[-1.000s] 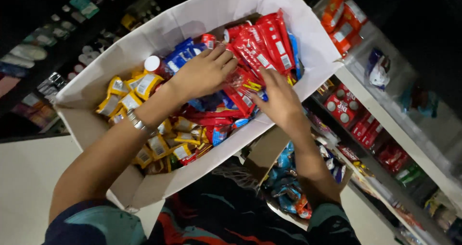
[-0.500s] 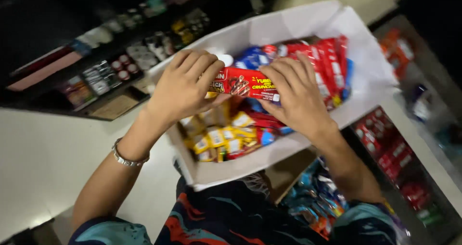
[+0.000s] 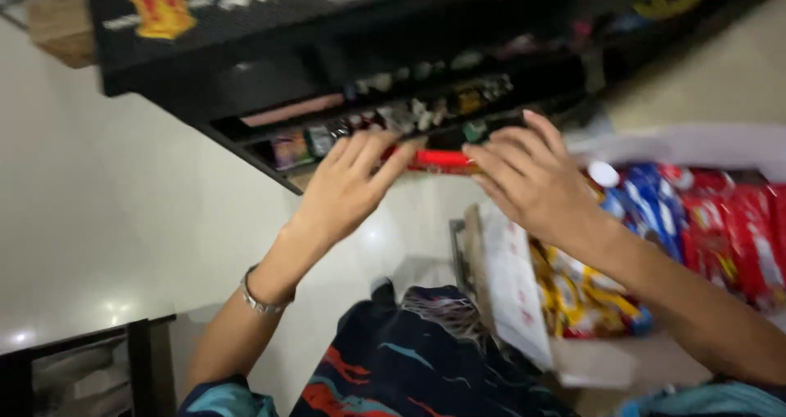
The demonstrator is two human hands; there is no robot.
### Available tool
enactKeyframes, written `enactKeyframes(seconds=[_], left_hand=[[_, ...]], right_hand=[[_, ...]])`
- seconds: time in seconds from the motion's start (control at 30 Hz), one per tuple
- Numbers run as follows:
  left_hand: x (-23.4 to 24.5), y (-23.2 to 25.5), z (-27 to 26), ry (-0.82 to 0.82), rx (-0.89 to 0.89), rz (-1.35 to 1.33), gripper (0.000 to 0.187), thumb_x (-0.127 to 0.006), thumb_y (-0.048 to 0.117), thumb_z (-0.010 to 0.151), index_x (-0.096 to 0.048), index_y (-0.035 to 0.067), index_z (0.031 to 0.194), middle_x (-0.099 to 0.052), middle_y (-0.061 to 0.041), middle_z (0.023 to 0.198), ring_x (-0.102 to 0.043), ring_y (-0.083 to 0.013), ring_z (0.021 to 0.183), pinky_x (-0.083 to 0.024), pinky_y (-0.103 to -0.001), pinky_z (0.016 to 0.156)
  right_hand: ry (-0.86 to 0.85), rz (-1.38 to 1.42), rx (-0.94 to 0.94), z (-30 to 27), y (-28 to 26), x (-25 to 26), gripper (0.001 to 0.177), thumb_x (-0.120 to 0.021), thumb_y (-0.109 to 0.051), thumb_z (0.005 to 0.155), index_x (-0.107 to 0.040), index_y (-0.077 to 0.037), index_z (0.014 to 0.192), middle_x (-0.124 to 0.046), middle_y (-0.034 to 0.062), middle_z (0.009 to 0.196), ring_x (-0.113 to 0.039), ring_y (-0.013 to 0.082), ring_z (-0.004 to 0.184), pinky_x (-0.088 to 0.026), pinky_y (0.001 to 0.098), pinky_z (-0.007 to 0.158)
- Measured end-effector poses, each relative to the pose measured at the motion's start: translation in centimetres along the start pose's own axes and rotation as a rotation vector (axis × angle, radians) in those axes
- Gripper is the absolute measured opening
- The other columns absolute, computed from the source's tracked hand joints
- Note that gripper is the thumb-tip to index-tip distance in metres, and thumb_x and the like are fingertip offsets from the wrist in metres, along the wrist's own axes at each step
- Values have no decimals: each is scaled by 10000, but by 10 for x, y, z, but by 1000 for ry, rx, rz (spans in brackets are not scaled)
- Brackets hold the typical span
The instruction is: The person repeatedly picks red snack packets from a white box and places them onto a black mat on the counter. They arrange the packets in neat rows, occasionally adjusting the alignment of the stack. The task involves handling multiple snack packets and organizing them on the counter surface.
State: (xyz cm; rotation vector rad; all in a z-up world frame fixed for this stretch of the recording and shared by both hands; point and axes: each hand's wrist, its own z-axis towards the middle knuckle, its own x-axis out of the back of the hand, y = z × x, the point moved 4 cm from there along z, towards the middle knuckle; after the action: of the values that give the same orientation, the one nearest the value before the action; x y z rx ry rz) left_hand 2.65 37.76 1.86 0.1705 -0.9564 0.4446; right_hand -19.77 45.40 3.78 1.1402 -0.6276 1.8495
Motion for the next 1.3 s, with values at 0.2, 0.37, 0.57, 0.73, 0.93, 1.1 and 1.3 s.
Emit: enactKeyframes(seconds=[0.2, 0.37, 0.57, 0.73, 0.93, 1.1, 1.3], left_hand=[[4, -54, -3, -3, 71, -229, 361, -672, 82, 958, -604, 26, 1307, -580, -131, 1186, -596, -318, 1051, -515, -416, 915], [-19, -118, 28, 91, 182, -353, 320, -689, 27, 921, -635, 27, 1236, -598, -145, 1176, -612, -330, 1061, -539, -404, 875], [-47, -194, 91, 225, 249, -287, 241, -741, 31, 958, -650, 26, 1182, -622, -134, 1152, -627, -331, 1063, -545, -415, 888], [-84, -247, 133, 256, 299, -271, 249, -753, 47, 944, -652, 24, 1171, -626, -124, 1156, -621, -334, 1059, -544, -423, 897], [-125, -290, 146, 128, 392, -261, 216, -735, 69, 945, -644, 4, 1129, -597, -162, 1157, -599, -367, 1083, -533, -450, 903], [-151, -300, 143, 1, 448, -202, 204, -747, 71, 870, -647, 28, 1043, -599, -120, 1094, -586, -328, 1028, -504, -445, 917], [-143, -293, 152, 27, 419, -104, 290, -766, 128, 830, -633, 23, 1065, -561, -147, 1140, -543, -332, 1090, -445, -436, 916]], right_hand=[[-24, -13, 65, 72, 23, -22, 237, -763, -186, 908, -726, -86, 1120, -741, 40, 1000, -667, 228, 1004, -440, 490, 1114], [-6, -16, 109, 136, 76, -46, 230, -774, -186, 927, -708, -72, 1116, -741, 52, 1059, -670, 229, 1019, -447, 480, 1114], [-3, 2, 157, 208, 156, -81, 248, -769, -180, 929, -699, -51, 1128, -698, 86, 1092, -656, 275, 1068, -460, 465, 1070], [-8, 28, 173, 257, 221, -110, 225, -783, -188, 912, -702, -57, 1075, -674, 97, 1039, -633, 308, 1035, -461, 465, 1022], [-70, 38, 161, 284, 256, -168, 241, -759, -178, 869, -699, -71, 1076, -664, 92, 1050, -625, 292, 1078, -400, 509, 1079], [-175, -322, 108, 290, 237, -181, 259, -651, -180, 837, -678, -80, 1075, -640, 112, 1073, -616, 290, 1101, -337, 545, 1152], [-254, -413, 17, 291, 227, -209, 187, -619, -175, 870, -670, -89, 1028, -645, 112, 999, -616, 294, 1033, -315, 593, 1149]])
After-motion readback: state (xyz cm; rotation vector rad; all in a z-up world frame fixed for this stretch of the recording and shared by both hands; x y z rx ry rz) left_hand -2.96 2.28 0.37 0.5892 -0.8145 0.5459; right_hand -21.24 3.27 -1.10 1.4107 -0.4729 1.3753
